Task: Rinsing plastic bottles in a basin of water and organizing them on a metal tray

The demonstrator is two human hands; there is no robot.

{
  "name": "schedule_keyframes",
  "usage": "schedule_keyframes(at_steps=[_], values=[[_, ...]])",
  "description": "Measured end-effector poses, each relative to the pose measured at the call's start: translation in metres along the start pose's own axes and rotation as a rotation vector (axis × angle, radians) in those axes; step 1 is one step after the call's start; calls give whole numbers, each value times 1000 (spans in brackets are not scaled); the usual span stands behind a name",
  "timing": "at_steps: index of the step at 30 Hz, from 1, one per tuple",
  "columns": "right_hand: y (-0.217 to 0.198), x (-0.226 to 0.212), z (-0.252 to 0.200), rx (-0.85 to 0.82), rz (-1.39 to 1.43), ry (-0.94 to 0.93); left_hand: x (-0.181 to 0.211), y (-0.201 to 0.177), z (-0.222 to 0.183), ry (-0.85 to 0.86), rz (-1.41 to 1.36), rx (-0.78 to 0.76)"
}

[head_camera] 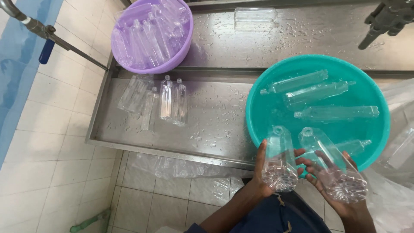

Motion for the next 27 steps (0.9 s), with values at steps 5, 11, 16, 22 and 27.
schedule_keyframes(at_steps=[5, 11, 16, 22, 27], values=[[11, -1, -5, -191, 97, 109, 4, -13, -4, 135, 254, 267], [87, -10, -42, 535, -1187, 22, 15, -19, -17, 47, 52, 29], [125, -11, -31, 427, -1802, 216, 15, -44, -29, 80, 118, 45], [143, -21, 1, 288, -1998, 136, 35, -26, -27, 110, 496, 222], [157, -22, -6, 338, -2047, 156, 29, 2, -31, 62, -76, -183]])
Point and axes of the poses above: each hand's wrist, its own z-axis towards the middle knuckle, its own y-axis out of the palm, x = y × z, the point moved 6 cm from there along z, towards the middle knuckle, and after that the axes turned 7 degrees about x, right-handed, at the moved point
